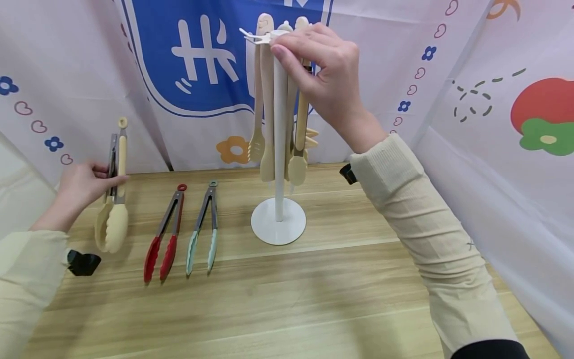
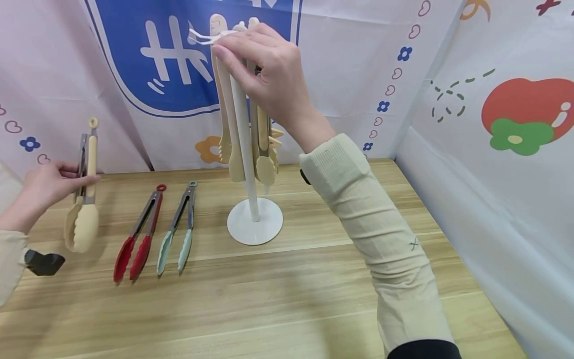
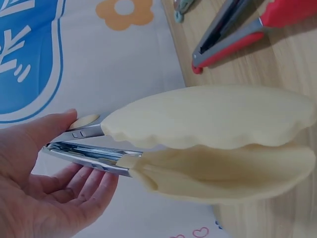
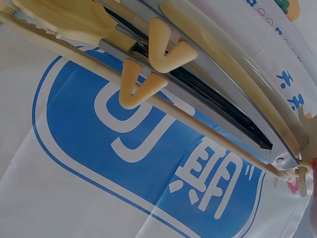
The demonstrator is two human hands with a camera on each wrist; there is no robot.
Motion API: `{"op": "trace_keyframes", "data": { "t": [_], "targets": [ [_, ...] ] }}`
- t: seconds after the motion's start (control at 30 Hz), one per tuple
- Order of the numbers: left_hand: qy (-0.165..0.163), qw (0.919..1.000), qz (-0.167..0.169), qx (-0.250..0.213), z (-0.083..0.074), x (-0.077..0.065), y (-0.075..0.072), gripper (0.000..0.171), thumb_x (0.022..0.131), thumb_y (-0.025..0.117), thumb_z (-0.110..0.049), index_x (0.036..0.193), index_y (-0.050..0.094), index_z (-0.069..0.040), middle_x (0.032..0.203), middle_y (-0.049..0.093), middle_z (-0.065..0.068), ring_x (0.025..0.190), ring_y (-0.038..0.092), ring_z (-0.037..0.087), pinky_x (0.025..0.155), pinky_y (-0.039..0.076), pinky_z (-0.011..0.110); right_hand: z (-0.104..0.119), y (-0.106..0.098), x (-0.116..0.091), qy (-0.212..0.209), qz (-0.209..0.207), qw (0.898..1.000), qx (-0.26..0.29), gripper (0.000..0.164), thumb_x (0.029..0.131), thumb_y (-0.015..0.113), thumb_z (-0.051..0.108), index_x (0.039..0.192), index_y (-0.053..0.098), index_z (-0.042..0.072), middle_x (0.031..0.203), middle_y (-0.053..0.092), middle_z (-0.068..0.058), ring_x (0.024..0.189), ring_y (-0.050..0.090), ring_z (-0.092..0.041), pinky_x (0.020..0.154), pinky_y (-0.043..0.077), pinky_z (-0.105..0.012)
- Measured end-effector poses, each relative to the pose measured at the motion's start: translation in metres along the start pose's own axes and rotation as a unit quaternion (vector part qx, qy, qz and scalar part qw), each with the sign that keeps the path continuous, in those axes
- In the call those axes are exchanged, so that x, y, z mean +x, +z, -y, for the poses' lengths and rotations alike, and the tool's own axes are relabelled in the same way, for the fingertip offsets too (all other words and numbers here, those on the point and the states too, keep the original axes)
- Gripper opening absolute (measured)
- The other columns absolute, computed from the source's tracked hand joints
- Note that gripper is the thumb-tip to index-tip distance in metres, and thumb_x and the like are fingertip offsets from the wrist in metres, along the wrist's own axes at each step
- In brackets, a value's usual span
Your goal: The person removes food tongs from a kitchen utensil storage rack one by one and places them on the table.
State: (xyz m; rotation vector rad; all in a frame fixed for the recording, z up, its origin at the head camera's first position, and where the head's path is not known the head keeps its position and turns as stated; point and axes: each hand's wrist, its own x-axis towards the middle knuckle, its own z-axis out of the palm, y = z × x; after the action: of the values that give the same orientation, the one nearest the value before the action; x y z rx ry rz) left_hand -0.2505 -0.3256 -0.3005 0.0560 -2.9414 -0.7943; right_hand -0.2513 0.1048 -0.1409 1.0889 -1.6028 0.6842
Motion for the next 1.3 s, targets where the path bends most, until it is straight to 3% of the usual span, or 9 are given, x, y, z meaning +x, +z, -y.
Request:
{"op": "trace_keyframes", "data": {
  "t": [0.3, 0.57, 0.7, 0.93, 1.13, 1.3],
  "targets": [
    [-0.009, 0.9979, 0.051, 0.040, 0.013, -0.001, 0.006, 0.057, 0.082, 0.061, -0.046, 0.085, 0.056, 0.011, 0.071, 0.060, 0.016, 0.062, 0.051, 0.024, 0.049, 0.039, 0.031, -0.001, -0.001, -0.001, -0.003, 0.002, 1.000, -0.001, 0.013, 0.084, 0.064, 0.011, 0.086, 0.073, 0.001, 0.085, 0.070, -0.008, 0.074, 0.060, -0.019, 0.074, 0.045, -0.023],
    [-0.012, 0.9943, 0.098, 0.042, 0.019, -0.004, 0.012, 0.049, 0.083, 0.062, -0.039, 0.079, 0.059, 0.010, 0.064, 0.059, 0.008, 0.060, 0.049, 0.021, 0.052, 0.037, 0.030, 0.000, -0.001, -0.001, -0.002, 0.002, 1.000, -0.006, 0.013, 0.084, 0.064, 0.011, 0.087, 0.073, 0.001, 0.086, 0.070, -0.008, 0.074, 0.059, -0.019, 0.072, 0.045, -0.022],
    [-0.011, 0.9922, 0.112, 0.053, 0.020, -0.005, 0.015, 0.042, 0.083, 0.061, -0.036, 0.069, 0.055, 0.003, 0.059, 0.052, 0.002, 0.057, 0.043, 0.017, 0.051, 0.035, 0.030, -0.001, -0.001, -0.002, -0.002, 0.003, 1.000, -0.007, 0.014, 0.085, 0.064, 0.011, 0.087, 0.073, 0.002, 0.086, 0.070, -0.008, 0.074, 0.059, -0.019, 0.072, 0.044, -0.022],
    [-0.027, 0.9855, 0.156, 0.061, 0.025, -0.007, 0.017, 0.043, 0.080, 0.063, -0.041, 0.065, 0.055, -0.002, 0.060, 0.052, 0.002, 0.057, 0.046, 0.017, 0.052, 0.039, 0.028, -0.001, -0.001, -0.003, -0.002, 0.004, 1.000, -0.009, 0.014, 0.085, 0.063, 0.012, 0.088, 0.073, 0.002, 0.086, 0.070, -0.008, 0.074, 0.059, -0.019, 0.071, 0.044, -0.022],
    [-0.012, 0.9783, 0.185, 0.092, 0.029, -0.008, 0.023, 0.046, 0.079, 0.062, -0.047, 0.055, 0.049, -0.009, 0.052, 0.047, -0.003, 0.051, 0.043, 0.014, 0.049, 0.037, 0.028, -0.001, -0.001, -0.002, -0.006, 0.002, 1.000, -0.014, 0.015, 0.085, 0.064, 0.014, 0.088, 0.073, 0.002, 0.086, 0.070, -0.007, 0.073, 0.058, -0.018, 0.069, 0.043, -0.021],
    [-0.030, 0.9754, 0.207, 0.069, 0.028, -0.007, 0.030, 0.040, 0.077, 0.063, -0.040, 0.054, 0.049, -0.010, 0.051, 0.048, -0.002, 0.049, 0.046, 0.014, 0.050, 0.039, 0.029, -0.001, -0.002, -0.003, -0.006, 0.002, 1.000, -0.013, 0.015, 0.085, 0.064, 0.014, 0.087, 0.073, 0.002, 0.085, 0.070, -0.007, 0.072, 0.058, -0.018, 0.069, 0.043, -0.022]
  ]
}}
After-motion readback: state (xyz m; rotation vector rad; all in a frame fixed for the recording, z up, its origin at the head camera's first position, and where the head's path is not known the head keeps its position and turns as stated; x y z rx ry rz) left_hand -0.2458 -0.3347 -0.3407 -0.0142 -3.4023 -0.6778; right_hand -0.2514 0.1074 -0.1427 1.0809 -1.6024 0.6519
